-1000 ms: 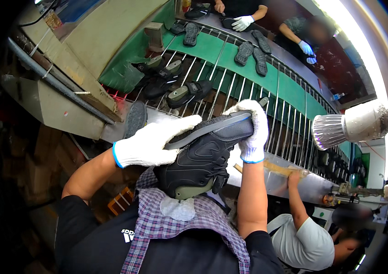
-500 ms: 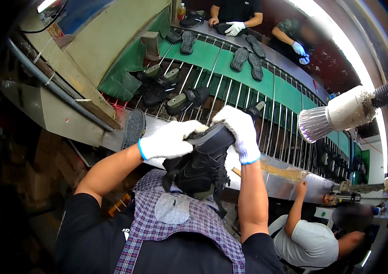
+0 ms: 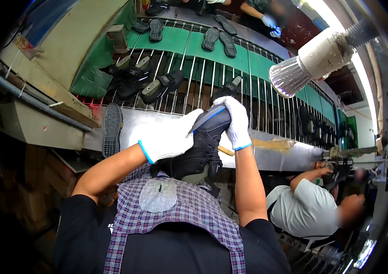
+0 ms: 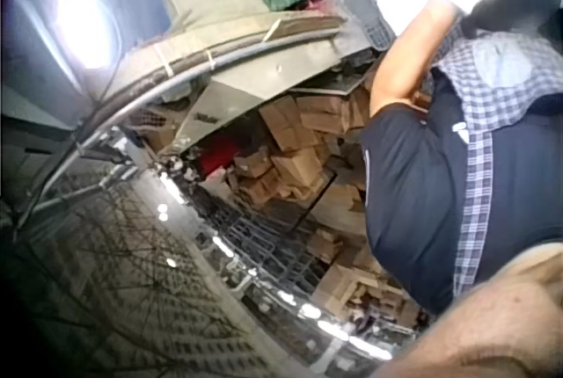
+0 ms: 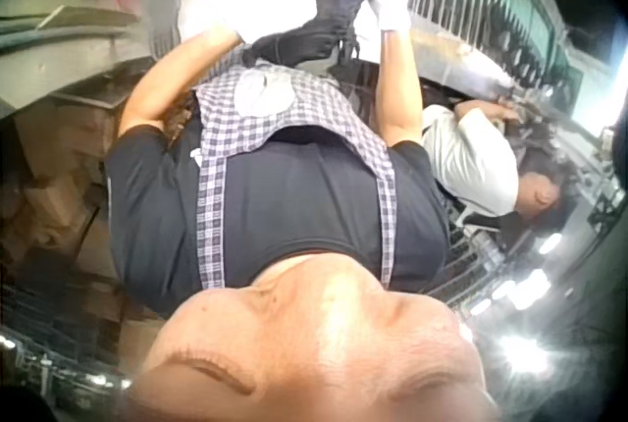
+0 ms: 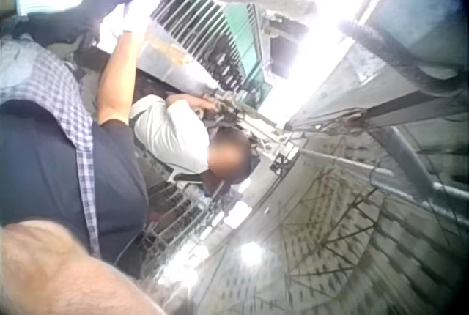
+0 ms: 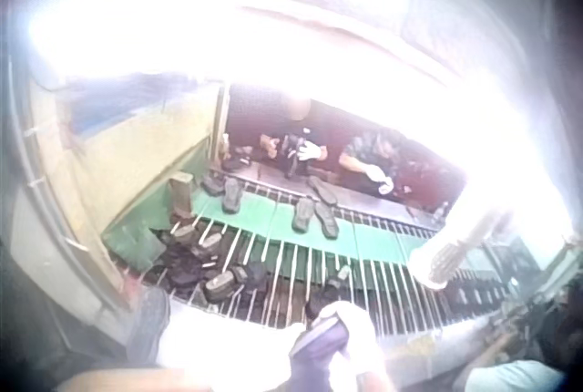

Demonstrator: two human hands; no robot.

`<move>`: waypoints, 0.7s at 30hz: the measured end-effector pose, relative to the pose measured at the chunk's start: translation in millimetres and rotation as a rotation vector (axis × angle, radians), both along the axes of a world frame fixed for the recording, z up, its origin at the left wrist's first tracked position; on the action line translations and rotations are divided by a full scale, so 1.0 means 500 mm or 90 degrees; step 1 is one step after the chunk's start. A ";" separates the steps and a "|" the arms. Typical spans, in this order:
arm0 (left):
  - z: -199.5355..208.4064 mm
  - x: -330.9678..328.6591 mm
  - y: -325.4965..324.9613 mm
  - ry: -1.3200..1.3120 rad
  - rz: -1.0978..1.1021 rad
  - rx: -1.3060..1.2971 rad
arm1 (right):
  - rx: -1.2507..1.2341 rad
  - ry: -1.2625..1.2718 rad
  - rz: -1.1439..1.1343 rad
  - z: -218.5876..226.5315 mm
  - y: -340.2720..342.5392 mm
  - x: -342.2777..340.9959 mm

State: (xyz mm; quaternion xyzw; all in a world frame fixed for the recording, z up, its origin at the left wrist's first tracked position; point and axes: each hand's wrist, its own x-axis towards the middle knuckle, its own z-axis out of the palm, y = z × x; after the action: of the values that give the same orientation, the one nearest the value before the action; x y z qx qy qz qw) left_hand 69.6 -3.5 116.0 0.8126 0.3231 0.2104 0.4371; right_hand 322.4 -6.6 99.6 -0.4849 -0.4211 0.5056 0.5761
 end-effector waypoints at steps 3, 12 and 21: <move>-0.003 0.024 -0.006 -0.001 -0.029 -0.029 | -0.045 -0.009 -0.059 -0.017 -0.036 0.018; -0.042 -0.031 0.015 -0.008 -0.222 -0.083 | -0.033 0.055 -0.129 -0.059 -0.077 0.074; -0.009 -0.038 -0.017 0.074 -0.213 0.016 | -0.003 0.046 -0.143 -0.043 -0.100 0.049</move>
State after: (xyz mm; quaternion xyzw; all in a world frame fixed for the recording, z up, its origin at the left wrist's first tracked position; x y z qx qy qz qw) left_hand 50.6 -11.8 111.6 0.8714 0.2057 0.0914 0.4360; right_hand 346.8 -56.7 77.9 -0.5118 -0.3421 0.4561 0.6427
